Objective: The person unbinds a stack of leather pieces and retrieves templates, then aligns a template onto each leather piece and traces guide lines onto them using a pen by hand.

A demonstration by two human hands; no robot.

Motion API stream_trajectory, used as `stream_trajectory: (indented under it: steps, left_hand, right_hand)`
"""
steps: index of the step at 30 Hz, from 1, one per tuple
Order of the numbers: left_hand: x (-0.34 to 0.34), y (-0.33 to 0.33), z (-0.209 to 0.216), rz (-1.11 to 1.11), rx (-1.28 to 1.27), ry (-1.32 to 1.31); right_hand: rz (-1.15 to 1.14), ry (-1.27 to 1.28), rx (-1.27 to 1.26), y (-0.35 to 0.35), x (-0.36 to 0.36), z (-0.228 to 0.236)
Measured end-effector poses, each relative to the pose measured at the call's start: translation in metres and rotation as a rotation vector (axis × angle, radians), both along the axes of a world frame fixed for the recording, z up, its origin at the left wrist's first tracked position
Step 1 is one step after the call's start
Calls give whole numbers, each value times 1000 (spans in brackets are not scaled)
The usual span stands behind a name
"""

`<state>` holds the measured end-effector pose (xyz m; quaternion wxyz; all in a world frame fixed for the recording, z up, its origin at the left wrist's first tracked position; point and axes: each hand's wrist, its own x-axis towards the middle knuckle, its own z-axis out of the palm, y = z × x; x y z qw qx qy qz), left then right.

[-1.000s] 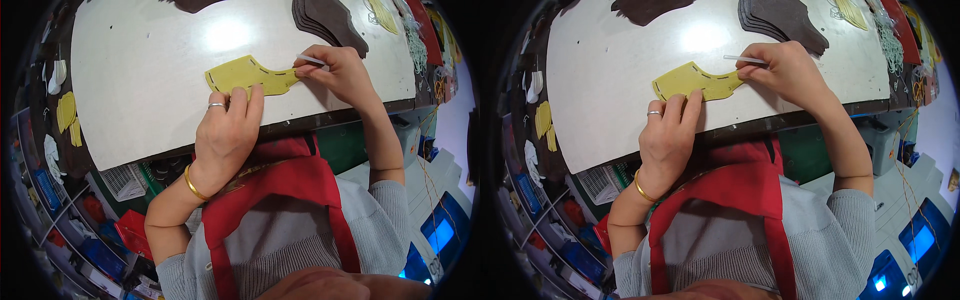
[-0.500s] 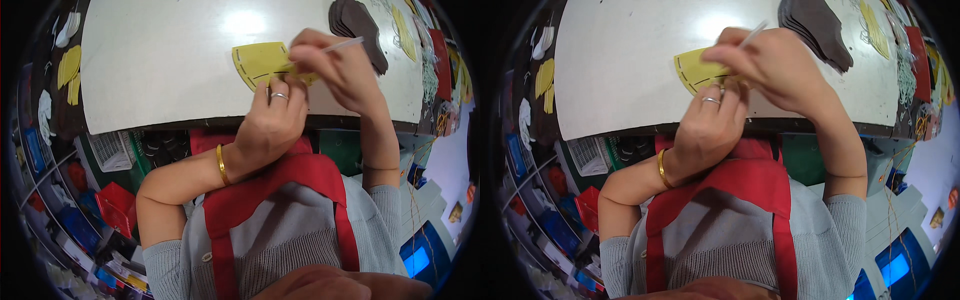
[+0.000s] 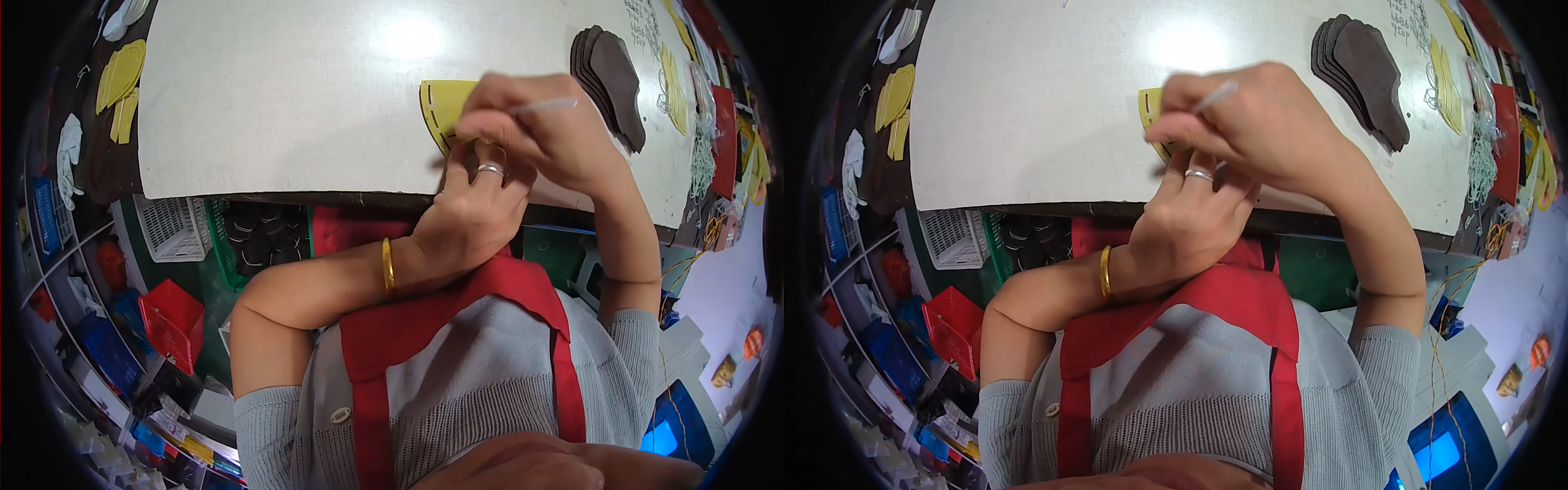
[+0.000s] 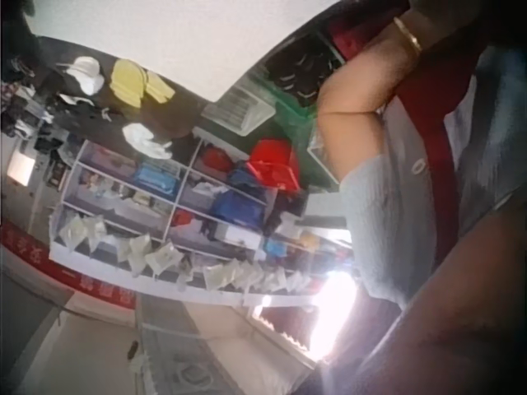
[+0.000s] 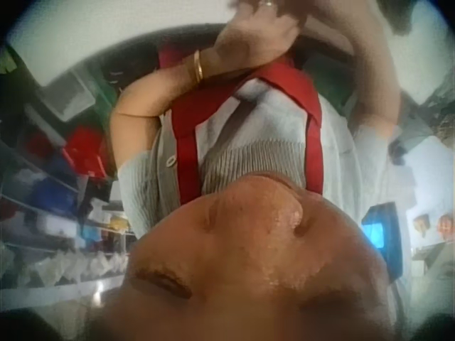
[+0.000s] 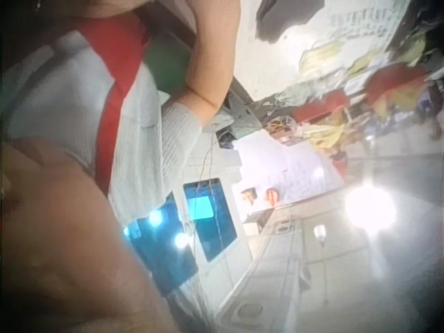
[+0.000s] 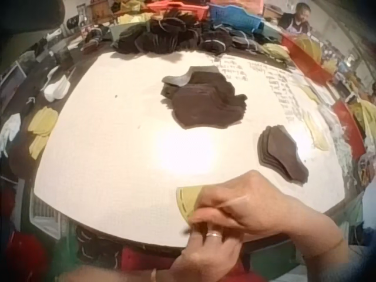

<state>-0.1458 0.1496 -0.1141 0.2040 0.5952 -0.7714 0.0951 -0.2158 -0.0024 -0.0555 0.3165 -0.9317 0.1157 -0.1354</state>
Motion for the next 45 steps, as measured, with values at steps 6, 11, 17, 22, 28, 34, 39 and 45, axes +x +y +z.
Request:
stream_trajectory:
  steps: [6,11,17,22,28,34,39,45]
  left_hand:
    - [1,0,-6,13,-17,1]
    - [4,-10,17,26,41,-166]
    - [-4,-14,22,43,101,-250]
    - [-5,-17,25,41,150,-192]
    - [-7,-18,26,91,161,-311]
    - [1,-26,25,30,32,-277]
    - [16,-33,26,-20,-2,-140]
    - [70,-119,18,-116,-289,56]
  right_hand:
    - [64,163,-278,8,-22,14]
    - [-157,89,-68,-12,-55,14]
    - [-273,108,54,-13,-37,-11]
    - [-247,62,-211,-8,-55,-11]
    - [-336,79,-324,-16,-105,-8]
    - [-290,17,-142,-28,-77,-3]
    - [-228,319,-106,-7,-69,-7]
    - [-752,156,-82,-38,-124,-4]
